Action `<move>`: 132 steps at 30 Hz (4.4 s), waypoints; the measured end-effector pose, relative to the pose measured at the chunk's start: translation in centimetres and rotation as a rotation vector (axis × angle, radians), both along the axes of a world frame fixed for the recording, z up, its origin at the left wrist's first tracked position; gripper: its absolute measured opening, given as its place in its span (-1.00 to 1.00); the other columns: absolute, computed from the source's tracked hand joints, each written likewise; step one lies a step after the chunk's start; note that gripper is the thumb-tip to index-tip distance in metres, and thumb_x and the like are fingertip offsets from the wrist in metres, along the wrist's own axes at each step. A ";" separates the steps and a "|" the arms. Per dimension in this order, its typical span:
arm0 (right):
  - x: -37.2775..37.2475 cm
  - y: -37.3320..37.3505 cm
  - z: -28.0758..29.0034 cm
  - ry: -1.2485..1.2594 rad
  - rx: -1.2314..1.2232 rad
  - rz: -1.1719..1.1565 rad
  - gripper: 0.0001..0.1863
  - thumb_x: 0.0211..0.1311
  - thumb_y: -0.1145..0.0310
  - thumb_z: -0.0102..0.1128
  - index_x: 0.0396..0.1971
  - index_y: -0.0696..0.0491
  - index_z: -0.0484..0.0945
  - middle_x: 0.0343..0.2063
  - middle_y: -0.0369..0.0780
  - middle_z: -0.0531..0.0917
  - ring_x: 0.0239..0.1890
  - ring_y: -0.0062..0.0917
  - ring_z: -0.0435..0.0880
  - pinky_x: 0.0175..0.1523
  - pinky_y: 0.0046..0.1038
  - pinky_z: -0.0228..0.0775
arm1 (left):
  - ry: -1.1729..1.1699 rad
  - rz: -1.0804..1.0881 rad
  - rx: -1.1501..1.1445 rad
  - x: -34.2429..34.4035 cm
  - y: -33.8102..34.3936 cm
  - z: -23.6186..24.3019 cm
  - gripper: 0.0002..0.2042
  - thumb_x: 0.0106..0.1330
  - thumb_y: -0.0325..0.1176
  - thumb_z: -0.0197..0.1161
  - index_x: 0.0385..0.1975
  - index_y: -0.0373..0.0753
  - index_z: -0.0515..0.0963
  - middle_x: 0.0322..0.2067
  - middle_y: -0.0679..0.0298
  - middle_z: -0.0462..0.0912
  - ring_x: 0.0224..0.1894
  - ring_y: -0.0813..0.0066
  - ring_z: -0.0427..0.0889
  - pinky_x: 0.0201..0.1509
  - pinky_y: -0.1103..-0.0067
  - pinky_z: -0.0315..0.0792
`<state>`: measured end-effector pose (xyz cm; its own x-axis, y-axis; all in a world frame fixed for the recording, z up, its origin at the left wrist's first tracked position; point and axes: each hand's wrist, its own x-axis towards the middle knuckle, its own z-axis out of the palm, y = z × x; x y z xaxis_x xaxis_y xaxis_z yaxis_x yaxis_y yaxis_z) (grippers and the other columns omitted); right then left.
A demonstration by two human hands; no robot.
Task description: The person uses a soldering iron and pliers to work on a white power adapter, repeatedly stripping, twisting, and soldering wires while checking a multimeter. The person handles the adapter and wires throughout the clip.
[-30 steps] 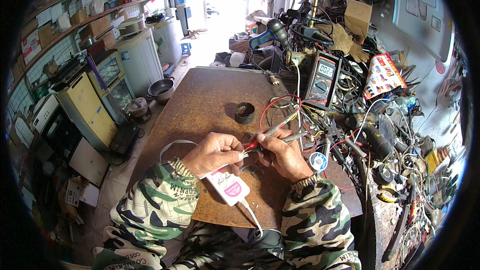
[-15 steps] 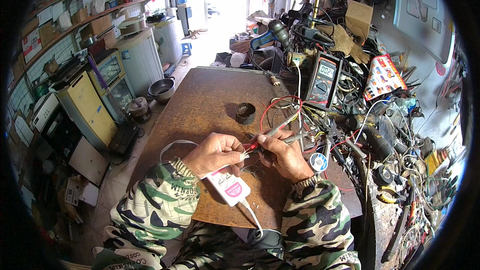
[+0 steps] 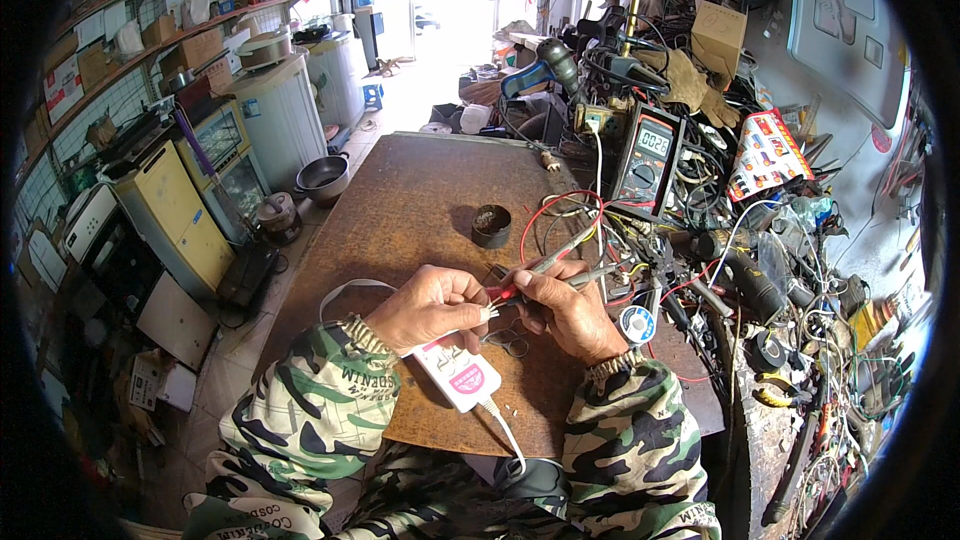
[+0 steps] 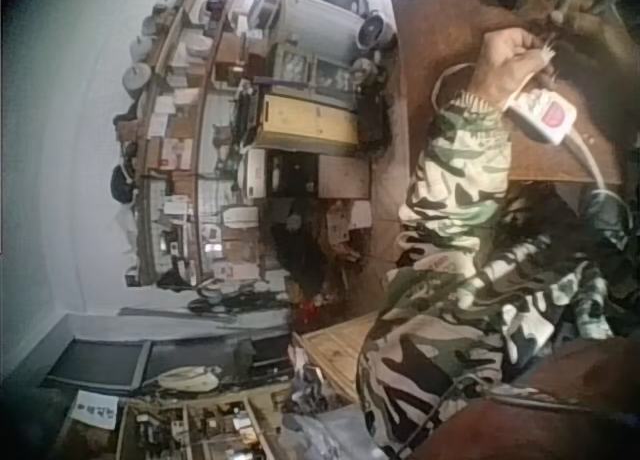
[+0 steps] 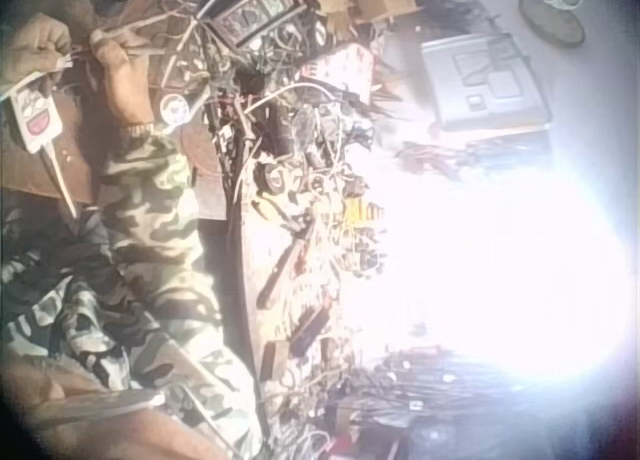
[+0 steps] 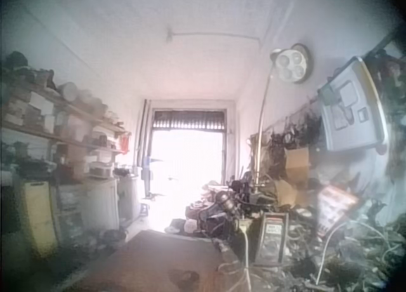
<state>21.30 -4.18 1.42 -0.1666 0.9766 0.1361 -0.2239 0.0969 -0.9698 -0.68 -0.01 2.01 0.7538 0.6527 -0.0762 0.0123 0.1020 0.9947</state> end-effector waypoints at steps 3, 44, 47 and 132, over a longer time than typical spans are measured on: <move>0.0 0.1 -0.2 0.015 0.002 -0.003 -0.74 0.28 0.32 0.19 -0.36 0.26 0.61 -0.68 -0.25 0.52 -0.71 -0.63 0.42 -0.63 -0.60 0.16 | 0.011 -0.001 0.001 0.0 0.0 0.1 -0.84 0.30 -0.39 0.23 -0.27 -0.36 0.49 -0.43 0.25 0.64 -0.45 0.57 0.67 -0.50 0.75 0.43; 0.2 0.2 -0.1 -0.124 0.021 0.028 -0.66 0.33 0.24 0.13 -0.58 0.15 0.56 -0.72 -0.37 0.45 -0.68 -0.70 0.33 -0.59 -0.55 0.09 | 0.041 0.033 -0.005 0.0 0.2 -0.1 -0.84 0.29 -0.43 0.24 -0.32 -0.40 0.45 -0.47 0.15 0.63 -0.48 0.46 0.67 -0.48 0.63 0.54; 0.4 0.3 -0.3 -0.132 0.023 0.023 -0.66 0.33 0.24 0.13 -0.57 0.15 0.56 -0.72 -0.37 0.46 -0.68 -0.70 0.34 -0.58 -0.55 0.10 | 0.037 0.032 -0.016 0.0 0.3 -0.3 -0.83 0.28 -0.43 0.25 -0.31 -0.40 0.45 -0.47 0.15 0.63 -0.48 0.46 0.67 -0.48 0.63 0.54; -0.5 -0.3 0.5 0.044 -0.031 -0.022 -0.71 0.32 0.30 0.13 -0.55 0.15 0.54 -0.72 -0.29 0.47 -0.72 -0.63 0.37 -0.60 -0.55 0.15 | -0.062 0.000 -0.054 0.1 0.4 -0.4 -0.84 0.30 -0.46 0.23 -0.23 -0.41 0.46 -0.39 0.14 0.65 -0.39 0.45 0.70 -0.33 0.61 0.59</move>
